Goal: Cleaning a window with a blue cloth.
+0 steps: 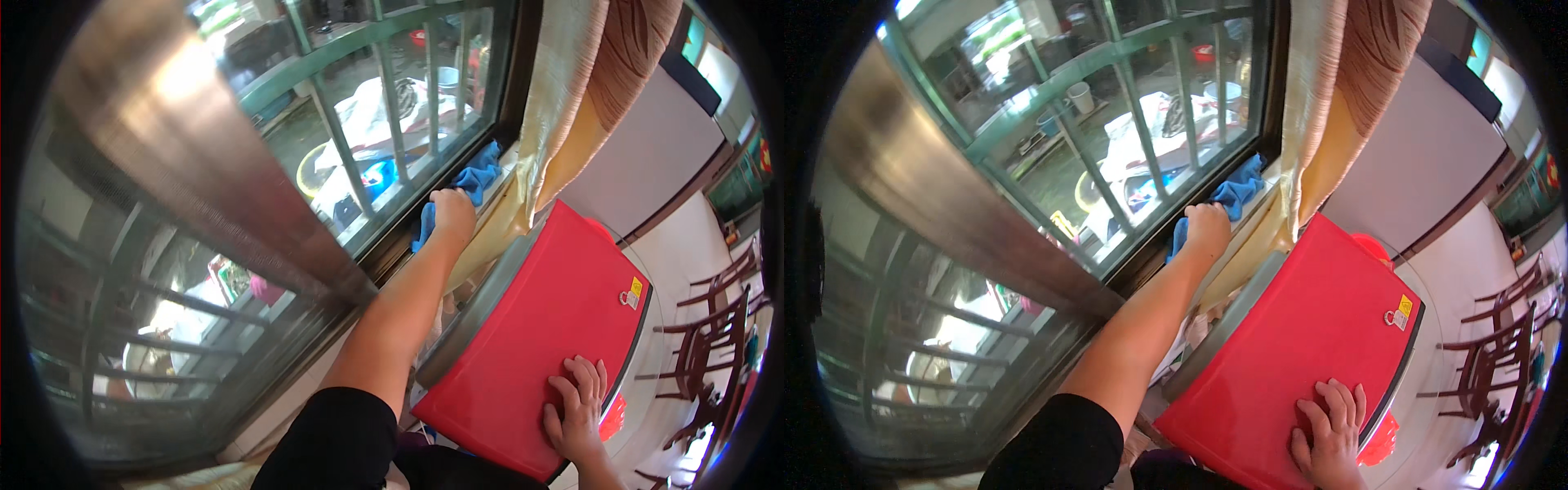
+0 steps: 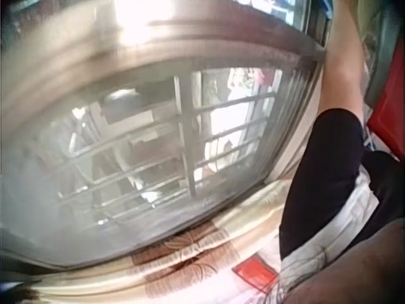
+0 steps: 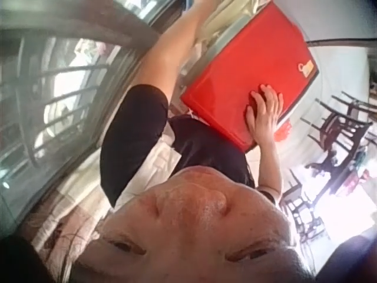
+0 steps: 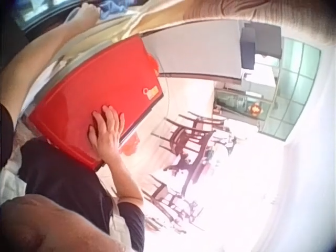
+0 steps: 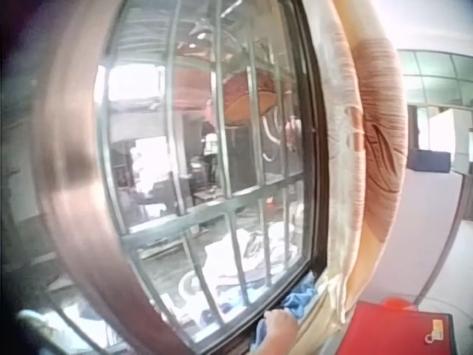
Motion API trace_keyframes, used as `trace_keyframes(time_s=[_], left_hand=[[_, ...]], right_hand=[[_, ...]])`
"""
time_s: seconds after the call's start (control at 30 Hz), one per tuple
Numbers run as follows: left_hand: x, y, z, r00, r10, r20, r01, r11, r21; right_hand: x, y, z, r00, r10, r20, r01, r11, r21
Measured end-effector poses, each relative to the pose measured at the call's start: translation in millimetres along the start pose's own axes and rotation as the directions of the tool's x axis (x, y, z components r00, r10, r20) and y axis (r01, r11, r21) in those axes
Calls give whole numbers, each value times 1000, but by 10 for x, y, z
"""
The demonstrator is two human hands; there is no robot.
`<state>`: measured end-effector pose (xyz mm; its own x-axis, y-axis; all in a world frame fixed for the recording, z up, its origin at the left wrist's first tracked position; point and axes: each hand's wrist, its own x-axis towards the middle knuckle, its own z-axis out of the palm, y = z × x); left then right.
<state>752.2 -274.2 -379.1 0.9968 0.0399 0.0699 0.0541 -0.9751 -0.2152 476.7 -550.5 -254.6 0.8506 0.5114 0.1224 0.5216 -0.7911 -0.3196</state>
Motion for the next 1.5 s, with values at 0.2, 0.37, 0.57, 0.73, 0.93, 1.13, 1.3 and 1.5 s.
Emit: trace_keyframes(time_s=[0.2, 0.37, 0.57, 0.73, 0.93, 1.13, 1.3, 1.5], left_hand=[[-740, -281, 144, 996, -87, 10, 85, 984, 159], [-1226, -432, -12, 993, -43, 111, 3, 943, 333], [-963, -639, -983, 849, -74, -523, 20, 994, -109], [-485, -714, -1385, 715, 86, -693, -77, 996, 45], [-489, -796, -208, 753, 427, -500, -89, 819, 566], [-879, -484, -45, 976, 17, -216, 34, 973, 228], [-1375, -519, 204, 958, -170, -233, 198, 975, 102], [-1944, -568, 44, 898, 52, -437, -29, 998, 60]], right_hand=[[-31, 31, 73, 997, 18, -71, -17, 999, 28], [-64, 19, 37, 996, -3, -88, 7, 999, 42], [-119, 26, 43, 993, -11, -114, 15, 999, 36], [-133, 96, 42, 991, 11, -133, -2, 997, 71], [-108, 86, 13, 990, 3, -139, 10, 996, 91], [-70, 69, 30, 993, -31, -114, 44, 992, 117], [-94, 97, 78, 991, -16, -132, 24, 998, 58], [-144, 134, 116, 993, -57, -102, 61, 998, 32]])
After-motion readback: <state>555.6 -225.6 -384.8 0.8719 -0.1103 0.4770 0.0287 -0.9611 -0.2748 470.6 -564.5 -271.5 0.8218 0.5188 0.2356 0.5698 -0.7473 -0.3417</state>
